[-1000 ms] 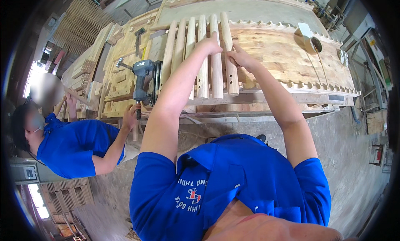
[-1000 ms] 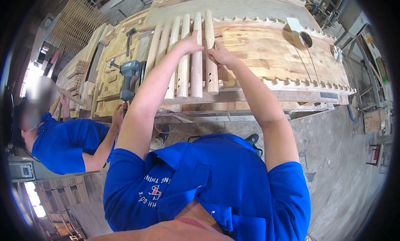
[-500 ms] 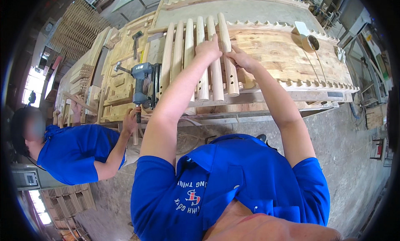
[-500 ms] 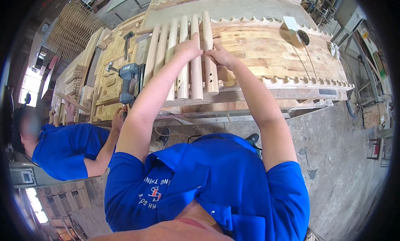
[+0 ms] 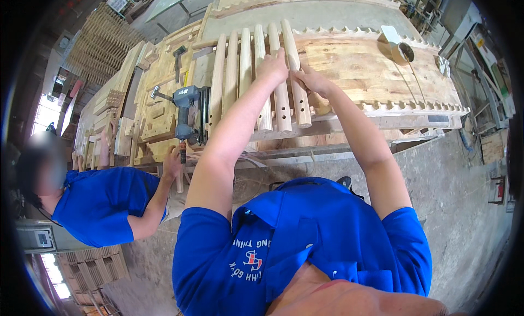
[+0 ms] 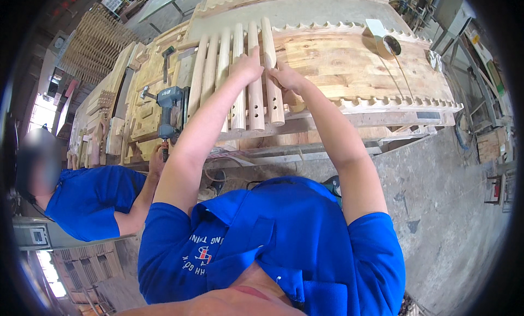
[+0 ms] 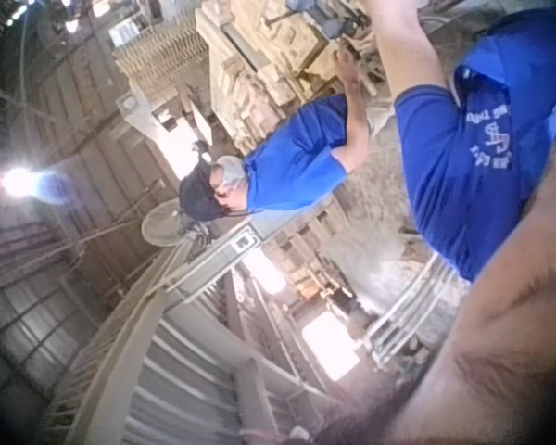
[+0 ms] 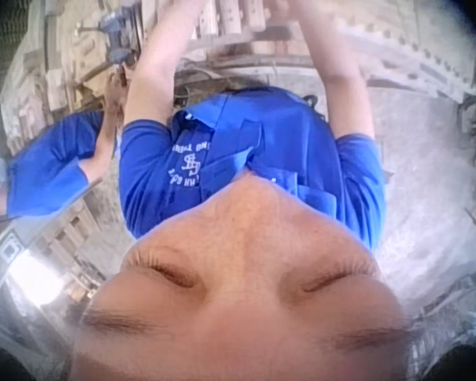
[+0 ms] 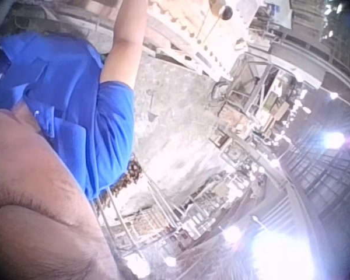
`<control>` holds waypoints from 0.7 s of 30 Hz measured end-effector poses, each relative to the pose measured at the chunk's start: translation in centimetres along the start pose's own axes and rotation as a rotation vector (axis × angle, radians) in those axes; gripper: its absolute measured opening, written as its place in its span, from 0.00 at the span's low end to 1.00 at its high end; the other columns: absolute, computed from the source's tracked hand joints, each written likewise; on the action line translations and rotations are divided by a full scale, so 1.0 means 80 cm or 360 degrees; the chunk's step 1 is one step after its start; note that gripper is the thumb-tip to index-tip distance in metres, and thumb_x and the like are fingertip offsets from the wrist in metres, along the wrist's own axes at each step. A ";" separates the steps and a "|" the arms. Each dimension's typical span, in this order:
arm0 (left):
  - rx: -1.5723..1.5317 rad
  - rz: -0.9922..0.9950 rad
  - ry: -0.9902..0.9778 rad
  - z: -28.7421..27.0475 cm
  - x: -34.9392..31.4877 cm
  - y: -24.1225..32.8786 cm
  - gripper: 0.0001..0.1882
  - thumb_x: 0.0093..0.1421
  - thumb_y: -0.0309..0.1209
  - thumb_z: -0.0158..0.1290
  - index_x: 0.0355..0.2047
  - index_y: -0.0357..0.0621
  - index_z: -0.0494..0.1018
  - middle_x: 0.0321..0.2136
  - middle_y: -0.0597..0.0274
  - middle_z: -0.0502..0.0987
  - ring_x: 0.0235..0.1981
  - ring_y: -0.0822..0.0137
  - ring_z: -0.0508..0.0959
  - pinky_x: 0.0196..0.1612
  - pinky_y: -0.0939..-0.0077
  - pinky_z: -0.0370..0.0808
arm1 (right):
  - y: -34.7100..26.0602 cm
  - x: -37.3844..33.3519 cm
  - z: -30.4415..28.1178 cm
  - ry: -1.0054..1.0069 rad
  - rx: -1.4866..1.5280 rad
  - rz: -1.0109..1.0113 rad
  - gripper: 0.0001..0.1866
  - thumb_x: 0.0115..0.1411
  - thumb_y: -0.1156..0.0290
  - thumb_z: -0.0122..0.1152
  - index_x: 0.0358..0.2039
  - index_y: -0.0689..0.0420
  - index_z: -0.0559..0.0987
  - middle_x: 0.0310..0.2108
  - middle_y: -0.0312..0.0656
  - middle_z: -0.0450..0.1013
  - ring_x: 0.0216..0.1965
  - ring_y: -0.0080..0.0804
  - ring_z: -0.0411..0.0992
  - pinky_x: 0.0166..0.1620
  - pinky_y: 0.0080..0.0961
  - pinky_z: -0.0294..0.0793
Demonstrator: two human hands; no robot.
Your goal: The person walks through a workshop and repeatedly picks up wooden dowel-like pieces from a stack, then places them onto a workbench. The person handles the pieces one at a time and in small groups, moving them between the stack and the bench.
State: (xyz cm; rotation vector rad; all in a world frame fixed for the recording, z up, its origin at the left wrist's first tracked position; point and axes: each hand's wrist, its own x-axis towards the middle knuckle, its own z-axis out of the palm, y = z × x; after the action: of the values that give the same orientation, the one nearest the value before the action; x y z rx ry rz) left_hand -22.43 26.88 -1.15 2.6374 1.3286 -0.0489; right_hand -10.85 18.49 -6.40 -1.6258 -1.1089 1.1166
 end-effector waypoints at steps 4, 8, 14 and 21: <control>-0.0035 -0.0079 0.0081 -0.007 -0.016 -0.003 0.35 0.56 0.42 0.48 0.61 0.52 0.46 0.52 0.43 0.61 0.49 0.50 0.70 0.49 0.58 0.69 | -0.009 -0.007 0.009 0.0011 -0.0013 -0.0080 0.18 0.60 0.58 0.47 0.43 0.59 0.67 0.26 0.38 0.68 0.23 0.23 0.66 0.24 0.22 0.68; -0.0315 0.0105 0.0417 -0.026 -0.052 -0.020 0.31 0.58 0.46 0.46 0.59 0.50 0.52 0.48 0.48 0.65 0.45 0.56 0.73 0.45 0.60 0.71 | -0.017 -0.012 0.012 -0.0083 -0.0035 -0.0052 0.19 0.60 0.60 0.46 0.46 0.60 0.66 0.30 0.42 0.70 0.26 0.26 0.67 0.25 0.23 0.68; -0.2010 0.0395 -0.0675 0.041 -0.218 -0.013 0.16 0.65 0.41 0.40 0.36 0.42 0.71 0.15 0.70 0.69 0.12 0.82 0.63 0.14 0.89 0.61 | 0.001 -0.013 0.004 0.0273 -0.0382 -0.0205 0.28 0.62 0.58 0.44 0.57 0.64 0.56 0.44 0.53 0.69 0.42 0.37 0.69 0.42 0.30 0.69; -0.3015 -0.0341 -0.0343 0.149 -0.256 -0.022 0.24 0.64 0.52 0.35 0.30 0.44 0.68 0.15 0.68 0.66 0.12 0.79 0.61 0.13 0.84 0.56 | -0.012 -0.020 0.031 0.0158 -0.0134 -0.0250 0.31 0.62 0.59 0.44 0.60 0.64 0.54 0.53 0.54 0.63 0.53 0.38 0.63 0.54 0.27 0.61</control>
State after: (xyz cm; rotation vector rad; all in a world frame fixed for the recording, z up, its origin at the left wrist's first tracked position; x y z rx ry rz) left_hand -35.43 9.51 -10.78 0.8369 0.7326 0.5598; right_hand -13.75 17.55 -5.73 -1.6104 -1.2099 0.8889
